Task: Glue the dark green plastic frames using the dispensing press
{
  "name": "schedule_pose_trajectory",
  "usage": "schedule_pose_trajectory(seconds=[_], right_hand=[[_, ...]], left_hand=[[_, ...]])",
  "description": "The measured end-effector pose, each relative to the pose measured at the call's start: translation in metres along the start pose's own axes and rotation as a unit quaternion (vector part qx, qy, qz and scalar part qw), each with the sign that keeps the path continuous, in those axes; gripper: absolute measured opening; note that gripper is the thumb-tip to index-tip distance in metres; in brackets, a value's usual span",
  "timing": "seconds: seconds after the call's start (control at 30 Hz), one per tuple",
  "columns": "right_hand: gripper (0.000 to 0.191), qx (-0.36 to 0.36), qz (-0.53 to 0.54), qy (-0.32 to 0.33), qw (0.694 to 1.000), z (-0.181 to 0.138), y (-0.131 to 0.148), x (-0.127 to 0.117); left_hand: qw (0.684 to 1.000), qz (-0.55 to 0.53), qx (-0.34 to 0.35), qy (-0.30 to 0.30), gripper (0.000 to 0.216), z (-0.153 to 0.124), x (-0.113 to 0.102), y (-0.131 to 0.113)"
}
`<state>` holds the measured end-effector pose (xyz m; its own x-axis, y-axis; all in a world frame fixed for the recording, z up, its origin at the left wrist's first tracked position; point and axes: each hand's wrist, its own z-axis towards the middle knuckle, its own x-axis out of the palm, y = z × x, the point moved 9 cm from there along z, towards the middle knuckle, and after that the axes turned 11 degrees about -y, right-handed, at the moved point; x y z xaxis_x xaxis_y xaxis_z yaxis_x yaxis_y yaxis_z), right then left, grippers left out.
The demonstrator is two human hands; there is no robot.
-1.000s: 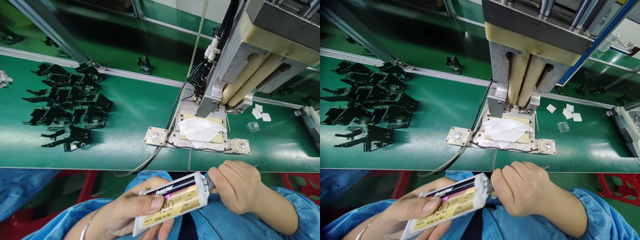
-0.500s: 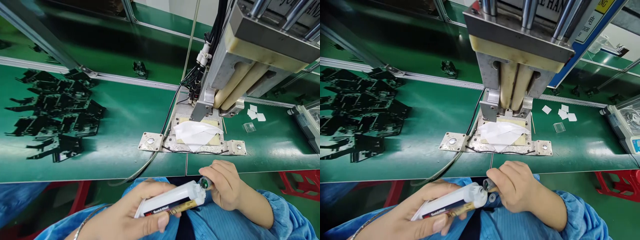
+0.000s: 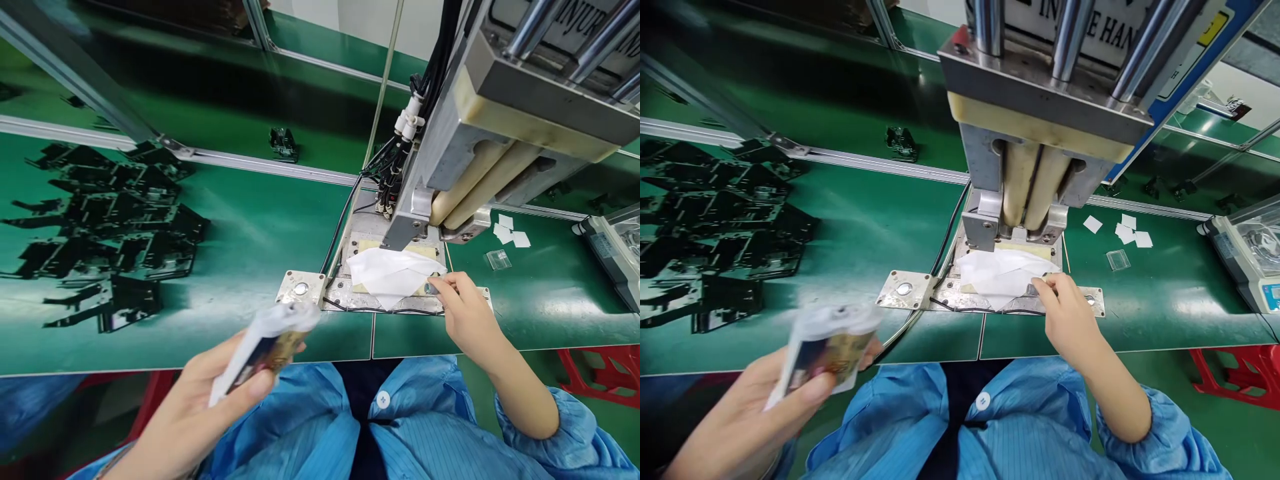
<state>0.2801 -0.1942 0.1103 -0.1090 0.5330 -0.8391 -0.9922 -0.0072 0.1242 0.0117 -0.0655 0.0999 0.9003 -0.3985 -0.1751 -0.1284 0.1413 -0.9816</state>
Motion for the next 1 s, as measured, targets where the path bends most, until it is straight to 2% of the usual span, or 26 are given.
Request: schedule_pose_trajectory(seconds=[0.1,0.23,0.33,0.47,0.57,0.63,0.67,0.73,0.8,0.83,0.9,0.97,1.0], right_hand=[[0.033,-0.021,0.028,-0.016,0.999,0.000,0.003,0.007],[0.036,-0.049,0.026,-0.026,0.998,0.004,0.007,0.018],[0.044,-0.067,-0.008,-0.002,0.998,0.010,0.007,0.039],[0.044,-0.075,-0.025,0.024,0.997,0.013,0.007,0.065],[0.038,-0.047,0.044,-0.025,0.998,0.013,0.011,0.049],[0.028,0.016,0.193,-0.055,0.980,0.008,0.014,0.027],[0.024,0.058,0.296,-0.049,0.952,0.003,0.016,0.019],[0.039,0.140,0.491,-0.014,0.860,-0.013,0.025,0.010],[0.050,0.226,0.598,0.006,0.769,-0.038,0.029,0.011],[0.052,0.290,0.616,-0.001,0.732,-0.056,0.022,0.015],[0.057,0.452,0.602,-0.049,0.656,-0.109,-0.011,0.026],[0.065,0.598,0.545,-0.132,0.573,-0.183,-0.054,0.029],[0.066,0.640,0.508,-0.179,0.548,-0.221,-0.075,0.024]], left_hand=[[0.996,-0.003,-0.009,0.089,0.026,-0.007,0.021,-0.002],[0.984,0.000,0.045,0.171,0.026,-0.014,0.039,-0.015],[0.981,0.011,0.063,0.181,0.029,-0.012,0.043,-0.020],[0.980,0.022,0.050,0.193,0.024,-0.018,0.045,-0.013],[0.982,0.045,0.013,0.184,0.028,-0.024,0.049,-0.002],[0.979,0.042,-0.025,0.197,0.032,-0.027,0.062,0.002],[0.974,0.034,-0.048,0.219,0.031,-0.028,0.075,0.003],[0.957,0.019,-0.085,0.279,0.026,-0.030,0.109,0.003],[0.932,0.016,-0.090,0.351,0.023,-0.033,0.151,0.000],[0.917,0.021,-0.080,0.390,0.022,-0.036,0.173,-0.001],[0.889,0.046,-0.032,0.455,0.024,-0.042,0.212,-0.001],[0.871,0.097,0.042,0.479,0.038,-0.045,0.239,0.005],[0.869,0.125,0.092,0.470,0.043,-0.043,0.247,0.009]])
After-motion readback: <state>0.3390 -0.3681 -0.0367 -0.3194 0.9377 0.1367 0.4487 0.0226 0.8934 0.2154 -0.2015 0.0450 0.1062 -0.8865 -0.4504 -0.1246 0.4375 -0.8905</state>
